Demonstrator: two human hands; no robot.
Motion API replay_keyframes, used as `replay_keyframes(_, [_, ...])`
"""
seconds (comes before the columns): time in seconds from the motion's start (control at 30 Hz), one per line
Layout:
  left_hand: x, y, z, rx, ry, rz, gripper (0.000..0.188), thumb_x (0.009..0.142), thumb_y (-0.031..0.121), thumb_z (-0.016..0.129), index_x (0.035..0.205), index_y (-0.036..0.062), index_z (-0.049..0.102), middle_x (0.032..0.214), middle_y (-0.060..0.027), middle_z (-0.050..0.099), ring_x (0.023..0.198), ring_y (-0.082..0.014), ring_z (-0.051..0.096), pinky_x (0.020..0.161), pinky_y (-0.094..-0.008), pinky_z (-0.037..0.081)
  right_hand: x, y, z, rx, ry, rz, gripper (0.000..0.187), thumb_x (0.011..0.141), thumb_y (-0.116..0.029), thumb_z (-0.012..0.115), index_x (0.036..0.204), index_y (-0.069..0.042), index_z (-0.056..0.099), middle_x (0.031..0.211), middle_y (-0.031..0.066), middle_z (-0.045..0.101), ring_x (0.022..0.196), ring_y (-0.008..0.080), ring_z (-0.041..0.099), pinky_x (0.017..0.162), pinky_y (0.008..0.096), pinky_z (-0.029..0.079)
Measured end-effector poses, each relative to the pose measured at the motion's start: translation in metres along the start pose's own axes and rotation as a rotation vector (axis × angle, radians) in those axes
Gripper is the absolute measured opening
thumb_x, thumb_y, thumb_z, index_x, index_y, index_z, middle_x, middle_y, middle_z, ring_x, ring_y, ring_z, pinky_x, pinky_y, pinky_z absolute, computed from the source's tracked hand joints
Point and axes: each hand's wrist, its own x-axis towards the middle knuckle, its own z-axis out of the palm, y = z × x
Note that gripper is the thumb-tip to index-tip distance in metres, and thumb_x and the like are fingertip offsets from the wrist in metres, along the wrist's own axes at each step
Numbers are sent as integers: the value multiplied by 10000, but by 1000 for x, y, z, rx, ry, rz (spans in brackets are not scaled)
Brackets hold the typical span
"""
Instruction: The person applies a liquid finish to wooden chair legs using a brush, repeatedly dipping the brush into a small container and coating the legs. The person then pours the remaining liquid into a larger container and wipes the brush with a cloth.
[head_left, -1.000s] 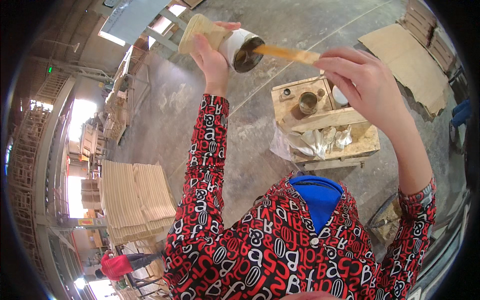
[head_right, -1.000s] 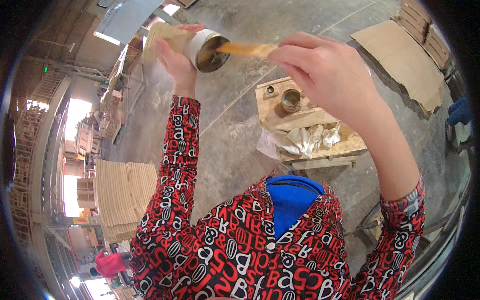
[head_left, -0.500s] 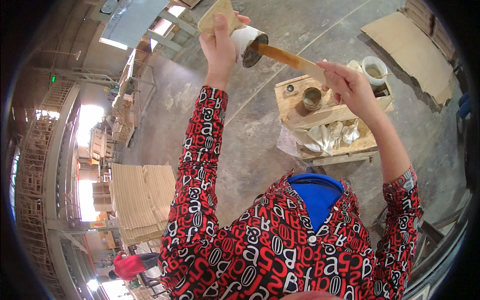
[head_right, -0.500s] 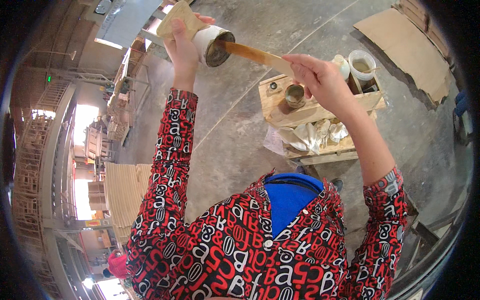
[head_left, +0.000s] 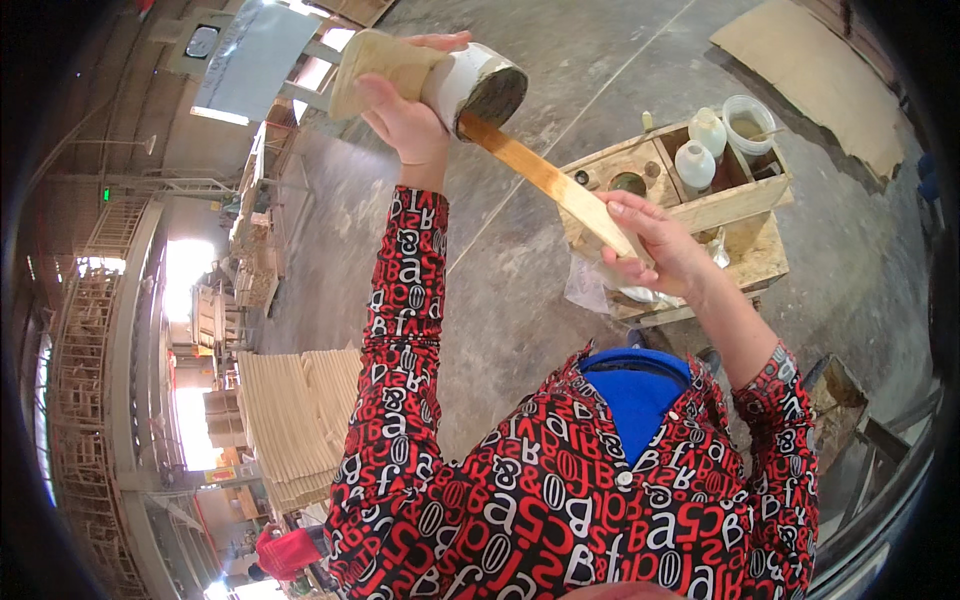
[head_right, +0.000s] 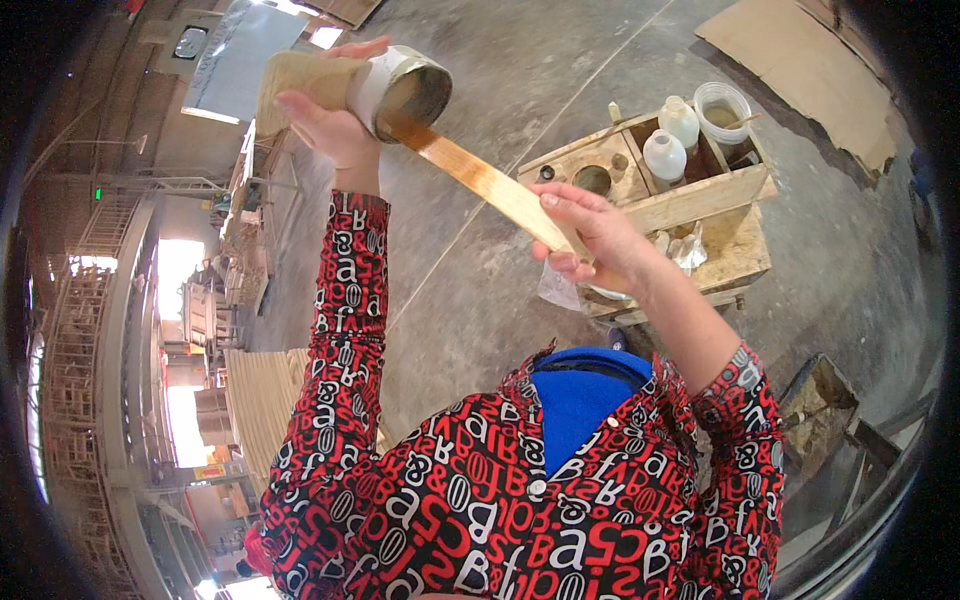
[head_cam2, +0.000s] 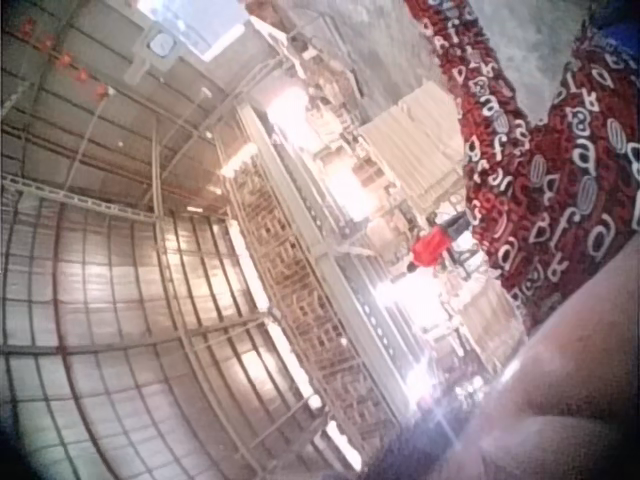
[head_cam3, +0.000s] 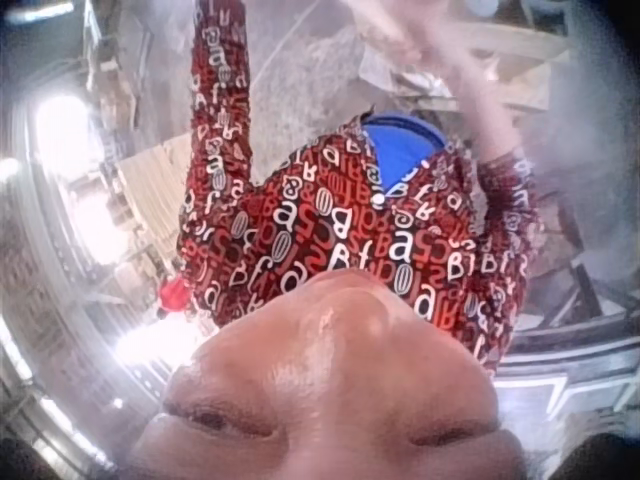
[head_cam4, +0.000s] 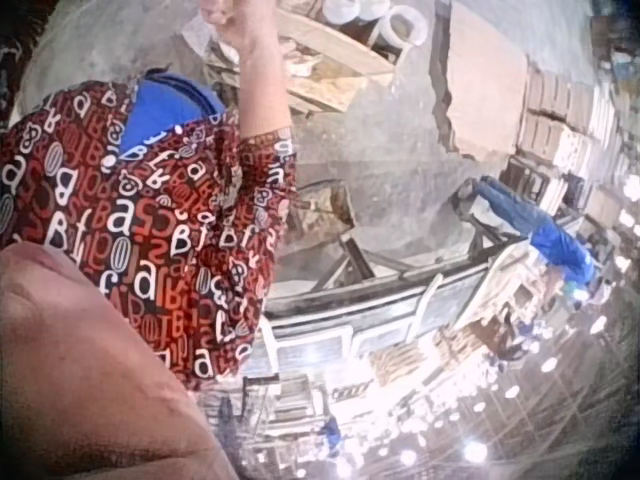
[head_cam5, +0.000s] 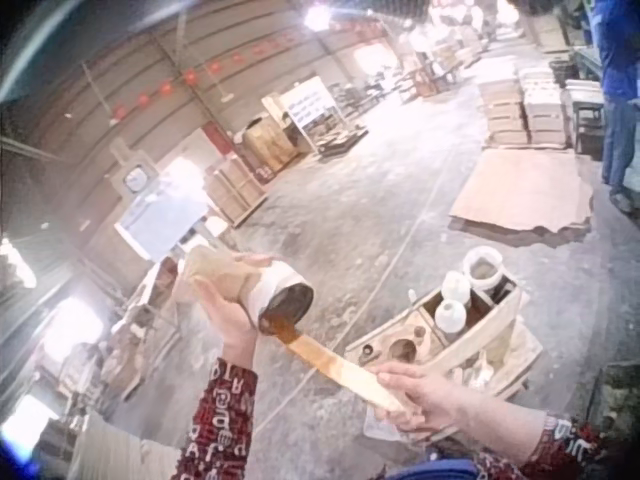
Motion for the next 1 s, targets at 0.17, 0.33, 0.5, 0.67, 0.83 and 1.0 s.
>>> replay_keyframes(0.17, [-1, -29, 7, -321, 303, -118, 798, 822, 738, 286, 1097, 6, 446, 960, -212, 605, 933, -331, 598, 809, -433, 500, 23, 16, -5, 346, -160, 44, 317, 949, -271, 459, 1250, -178, 423, 714, 124, 589, 421, 64, 401, 300, 149, 265])
replay_keyframes(0.33, [-53, -101, -32, -568, 864, -569, 766, 843, 707, 288, 1194, 37, 406, 1145, -132, 519, 1115, -304, 499, 938, -470, 429, 27, -3, -40, 364, 39, -72, 316, 962, -286, 421, 1253, -164, 413, 758, 127, 598, 445, 80, 438, 300, 148, 278])
replay_keyframes(0.5, [-186, -160, -65, -725, 852, -1128, 717, 884, 625, 268, 1297, 52, 389, 1247, -115, 487, 1181, -294, 455, 1007, -462, 361, 21, -14, -60, -747, 631, -230, 253, 933, -231, 476, 1153, -127, 545, 770, 100, 601, 584, 133, 554, 454, 245, 432])
replay_keyframes(0.67, [-233, -181, -37, -862, 829, -1466, 767, 862, 648, 242, 1305, 46, 413, 1345, -139, 435, 1227, -329, 423, 1038, -468, 326, 28, -4, -66, -2160, 755, -496, 274, 834, -178, 593, 1106, -143, 588, 902, 49, 599, 794, 202, 588, 702, 335, 498])
replay_keyframes(0.83, [-247, -199, -54, -812, 847, -1478, 784, 858, 658, 230, 1311, 45, 412, 1342, -137, 443, 1230, -335, 423, 1036, -477, 320, 26, 7, -71, -2427, 592, -358, 327, 780, -125, 567, 1102, -177, 589, 1058, 27, 533, 832, 243, 544, 672, 353, 504])
replay_keyframes(1.0, [-260, -199, -32, -721, 918, -1524, 748, 859, 654, 263, 1320, 81, 399, 1354, -118, 433, 1207, -326, 447, 1008, -497, 336, 8, -4, -82, -2460, 556, -173, 305, 794, -125, 557, 1094, -168, 594, 1069, 28, 541, 841, 236, 550, 703, 349, 506])
